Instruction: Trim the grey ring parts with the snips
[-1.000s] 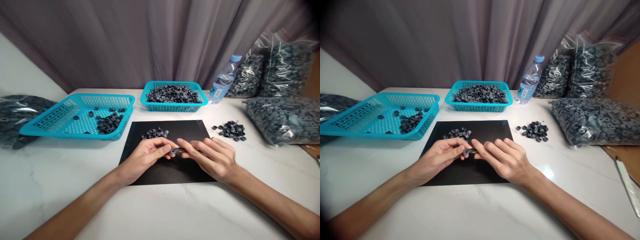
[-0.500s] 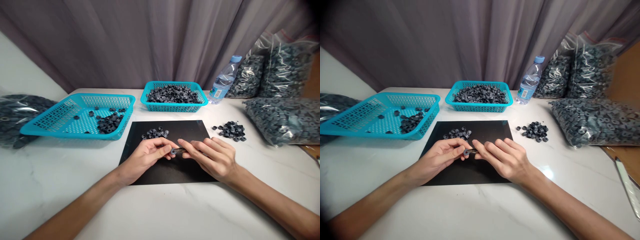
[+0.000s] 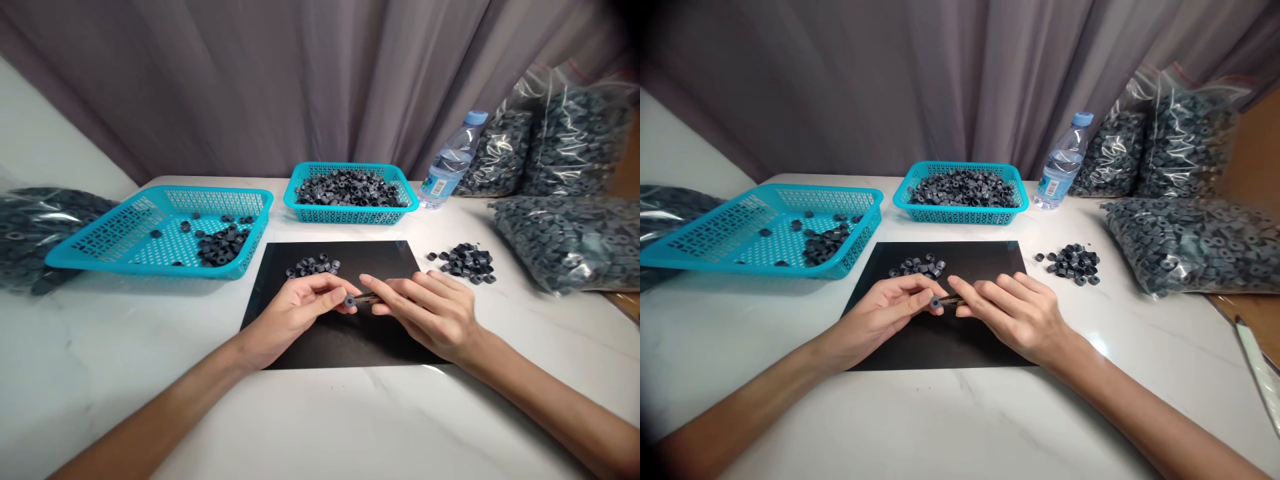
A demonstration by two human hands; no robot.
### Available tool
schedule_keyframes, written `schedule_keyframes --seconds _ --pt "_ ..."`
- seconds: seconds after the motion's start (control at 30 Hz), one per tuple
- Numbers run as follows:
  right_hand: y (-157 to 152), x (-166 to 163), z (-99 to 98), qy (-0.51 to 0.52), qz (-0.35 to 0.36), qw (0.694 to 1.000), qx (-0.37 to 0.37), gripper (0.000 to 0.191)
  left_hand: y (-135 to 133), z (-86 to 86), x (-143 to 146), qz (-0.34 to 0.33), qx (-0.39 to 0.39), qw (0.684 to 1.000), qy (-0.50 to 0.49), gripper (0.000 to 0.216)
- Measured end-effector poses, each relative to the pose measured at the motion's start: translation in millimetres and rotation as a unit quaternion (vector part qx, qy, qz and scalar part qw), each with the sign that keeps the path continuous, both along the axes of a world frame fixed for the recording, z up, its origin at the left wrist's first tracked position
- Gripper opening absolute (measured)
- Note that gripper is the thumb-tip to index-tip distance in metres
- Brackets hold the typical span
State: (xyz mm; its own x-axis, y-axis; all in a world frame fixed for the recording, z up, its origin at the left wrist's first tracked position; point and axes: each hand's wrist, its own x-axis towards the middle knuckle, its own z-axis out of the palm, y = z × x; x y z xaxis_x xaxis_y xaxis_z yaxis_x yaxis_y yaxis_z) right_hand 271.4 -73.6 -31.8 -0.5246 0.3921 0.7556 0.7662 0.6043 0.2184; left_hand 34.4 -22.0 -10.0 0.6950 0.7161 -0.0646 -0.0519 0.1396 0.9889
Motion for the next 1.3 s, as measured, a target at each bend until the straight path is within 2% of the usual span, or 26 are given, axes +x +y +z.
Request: schedule_keyframes --seconds 0.2,0.43,0.83,1.17,1.3 --pt "-1.1 -0.9 -0.7 0.019 0.006 0.999 -0.031 0.032 -0.1 2.3 0.7 -0.001 -0.02 1.0 -0.018 0.009" --pt "-1.0 0.3 -2.7 0.022 0.011 0.999 -0.046 0.033 -0.2 2.9 -0.4 -0.001 -0.012 1.0 -0.004 0.011" --pt "-2.6 -2.2 -0.7 0.017 0.01 0.999 -0.031 0.032 -2.5 7.2 1.5 -0.019 -0.024 0.999 -0.012 0.012" --pt "-0.7 -0.4 -1.1 0.006 0.014 1.0 -0.025 0.031 -1.2 4.4 1.1 -0.018 -0.03 0.999 -0.003 0.013" --pt "0.3 0.2 -0.4 0.001 0.021 1.0 -0.02 0.037 -0.3 4.0 1.1 -0.021 -0.03 0.999 0.004 0.014"
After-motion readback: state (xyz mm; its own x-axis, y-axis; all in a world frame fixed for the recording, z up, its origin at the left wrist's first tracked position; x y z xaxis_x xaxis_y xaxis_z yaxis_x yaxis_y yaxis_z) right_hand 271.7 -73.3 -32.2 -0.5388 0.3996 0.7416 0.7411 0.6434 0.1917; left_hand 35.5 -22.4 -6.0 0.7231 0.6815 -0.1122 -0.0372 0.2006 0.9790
